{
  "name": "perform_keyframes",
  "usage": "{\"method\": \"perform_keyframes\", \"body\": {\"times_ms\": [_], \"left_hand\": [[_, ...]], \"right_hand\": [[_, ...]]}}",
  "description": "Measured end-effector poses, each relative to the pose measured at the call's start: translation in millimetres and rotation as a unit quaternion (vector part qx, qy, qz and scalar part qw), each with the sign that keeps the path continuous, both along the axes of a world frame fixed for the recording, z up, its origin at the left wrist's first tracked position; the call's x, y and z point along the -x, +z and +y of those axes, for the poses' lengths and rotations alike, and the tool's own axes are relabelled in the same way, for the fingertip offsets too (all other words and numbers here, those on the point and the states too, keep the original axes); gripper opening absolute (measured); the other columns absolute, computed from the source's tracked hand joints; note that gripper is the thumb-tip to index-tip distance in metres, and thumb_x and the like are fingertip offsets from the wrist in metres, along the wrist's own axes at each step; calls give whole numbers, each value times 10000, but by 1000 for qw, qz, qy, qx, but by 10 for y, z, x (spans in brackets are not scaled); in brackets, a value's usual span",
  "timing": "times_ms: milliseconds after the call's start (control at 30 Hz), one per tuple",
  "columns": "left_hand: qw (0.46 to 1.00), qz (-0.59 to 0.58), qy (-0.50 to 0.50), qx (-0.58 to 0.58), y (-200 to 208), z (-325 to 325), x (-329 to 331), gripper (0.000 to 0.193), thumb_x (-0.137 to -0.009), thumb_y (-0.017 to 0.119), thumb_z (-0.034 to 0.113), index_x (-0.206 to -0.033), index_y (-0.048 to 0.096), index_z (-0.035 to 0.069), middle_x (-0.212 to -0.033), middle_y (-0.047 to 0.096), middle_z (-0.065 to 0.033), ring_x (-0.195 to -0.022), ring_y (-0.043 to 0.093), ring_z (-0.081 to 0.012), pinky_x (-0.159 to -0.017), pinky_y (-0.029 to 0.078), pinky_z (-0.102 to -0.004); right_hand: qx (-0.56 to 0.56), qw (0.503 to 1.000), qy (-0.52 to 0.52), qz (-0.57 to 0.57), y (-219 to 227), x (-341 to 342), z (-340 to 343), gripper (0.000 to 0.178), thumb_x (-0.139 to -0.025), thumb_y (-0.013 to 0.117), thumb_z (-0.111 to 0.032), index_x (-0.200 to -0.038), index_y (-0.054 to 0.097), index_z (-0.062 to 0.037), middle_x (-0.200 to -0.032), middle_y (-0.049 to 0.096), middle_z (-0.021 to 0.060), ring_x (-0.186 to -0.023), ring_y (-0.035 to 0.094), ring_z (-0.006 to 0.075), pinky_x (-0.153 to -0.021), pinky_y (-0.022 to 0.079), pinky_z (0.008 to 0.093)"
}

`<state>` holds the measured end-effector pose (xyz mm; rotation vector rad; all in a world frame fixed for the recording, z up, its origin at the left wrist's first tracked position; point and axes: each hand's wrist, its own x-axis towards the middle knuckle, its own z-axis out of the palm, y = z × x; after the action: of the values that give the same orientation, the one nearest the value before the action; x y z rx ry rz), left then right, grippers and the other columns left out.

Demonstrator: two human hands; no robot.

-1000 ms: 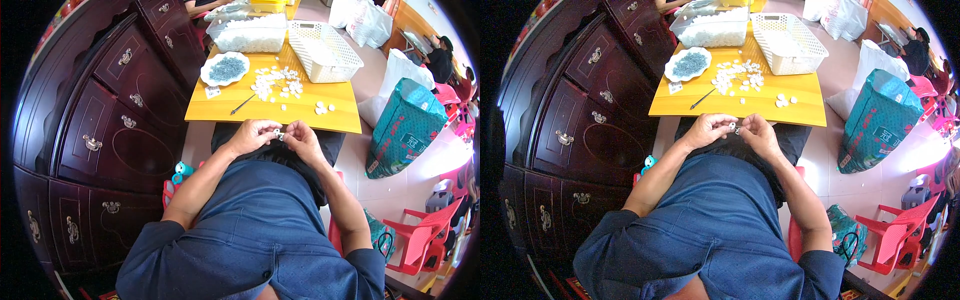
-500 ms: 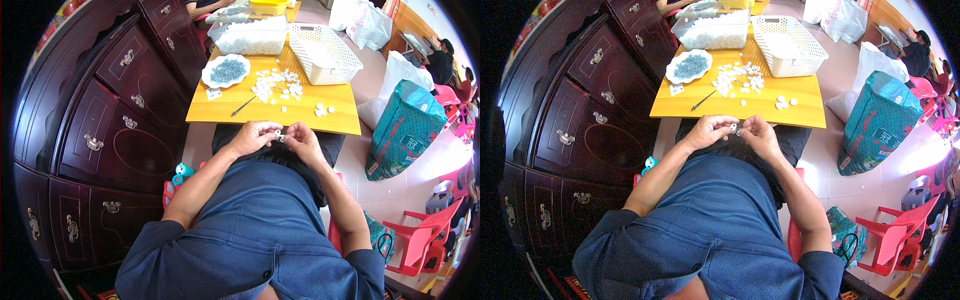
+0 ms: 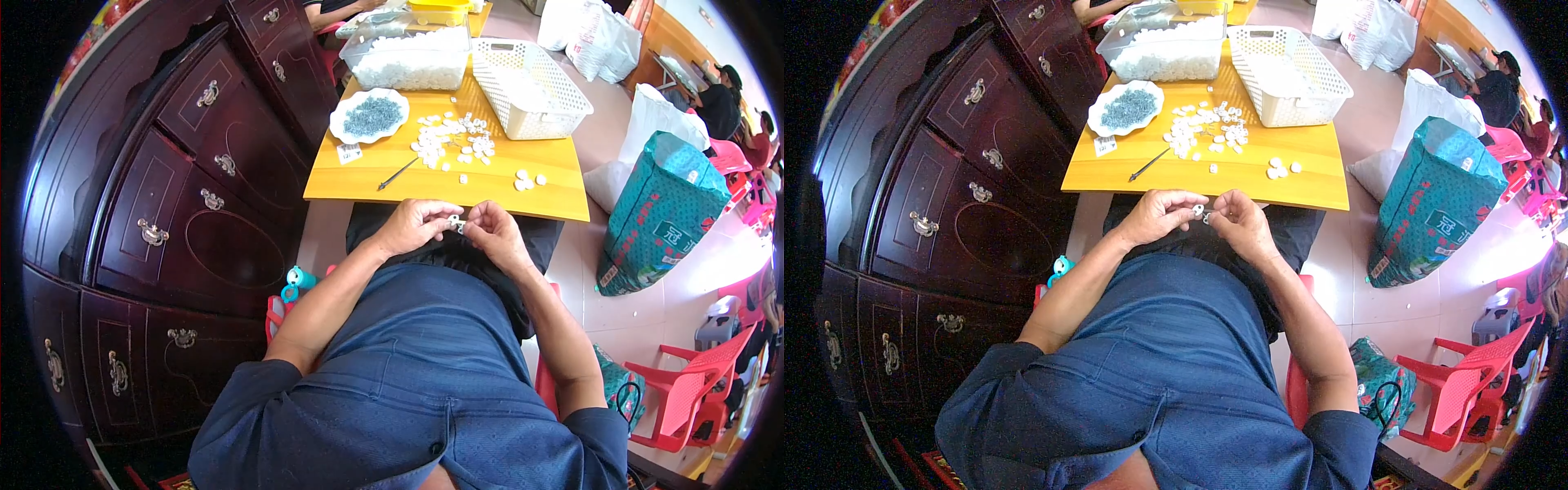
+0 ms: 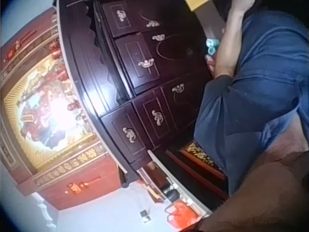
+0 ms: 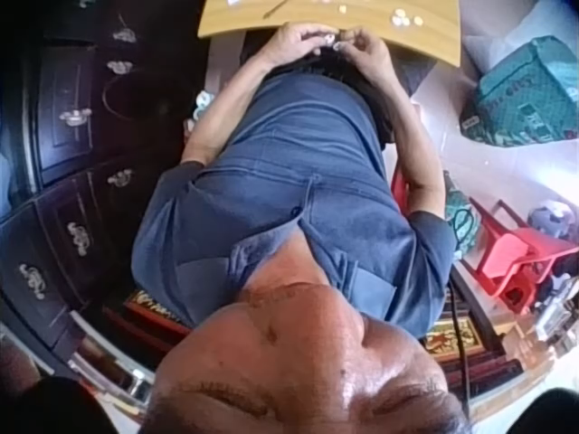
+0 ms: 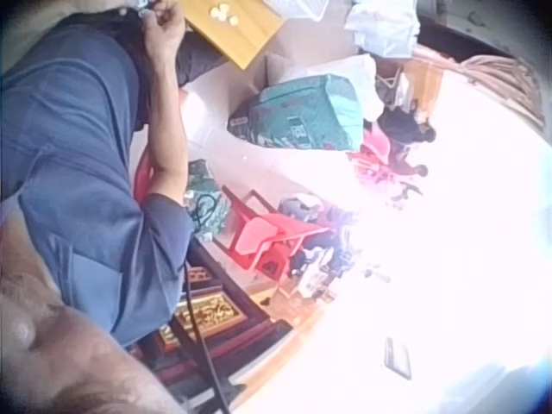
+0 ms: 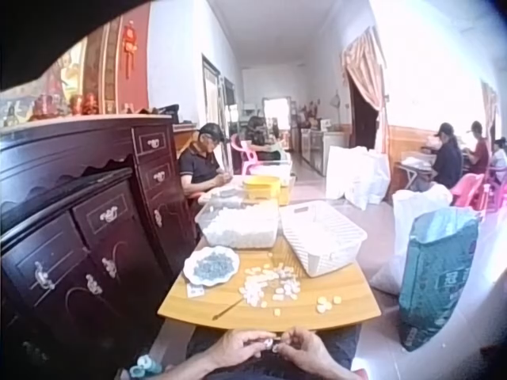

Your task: Assembling small white plastic components by manually inserting grey metal pins into them.

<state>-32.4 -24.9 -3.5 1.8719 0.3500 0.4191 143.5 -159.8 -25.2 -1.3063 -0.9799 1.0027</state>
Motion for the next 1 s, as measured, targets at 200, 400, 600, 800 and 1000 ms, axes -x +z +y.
{"method": "perform_keyframes", "body": {"times_ms": [200,400,600,800,1000], "left_hand": [[997,-9,-21,72,-17,13,-4,265,-981,609,58,-1235,662,2,-946,708,-30,-719,630,-64,-668,538,-219],[995,-3,-26,96,-25,21,-1,273,-991,609,90,-1241,653,-11,-960,717,-37,-711,631,-69,-663,533,-217],[970,20,-41,240,26,55,36,310,-984,644,170,-1258,643,25,-957,715,-38,-715,646,-72,-658,534,-210],[929,7,-40,369,4,115,73,264,-966,664,164,-1209,637,64,-933,705,-41,-722,663,-80,-660,550,-206],[935,-2,-41,352,-10,85,48,144,-970,656,153,-1079,616,67,-968,719,-79,-713,673,-84,-644,552,-206]], "right_hand": [[3,1000,0,1,46,16,-13,131,-900,666,-34,-988,570,-36,-796,603,-12,-655,545,55,-580,448,206],[4,1000,5,0,57,15,-17,128,-903,669,-37,-986,571,-41,-798,604,-12,-654,550,56,-579,453,205],[-2,1000,9,12,76,7,-32,133,-904,673,-46,-992,572,-44,-794,601,-12,-654,551,58,-580,462,210],[13,999,11,49,150,-17,-51,146,-904,686,-65,-998,574,-55,-815,601,-18,-683,552,60,-596,471,217],[1,997,-7,80,156,-28,-50,153,-909,686,-64,-1007,568,-57,-815,606,-16,-672,548,63,-587,461,216]]}}
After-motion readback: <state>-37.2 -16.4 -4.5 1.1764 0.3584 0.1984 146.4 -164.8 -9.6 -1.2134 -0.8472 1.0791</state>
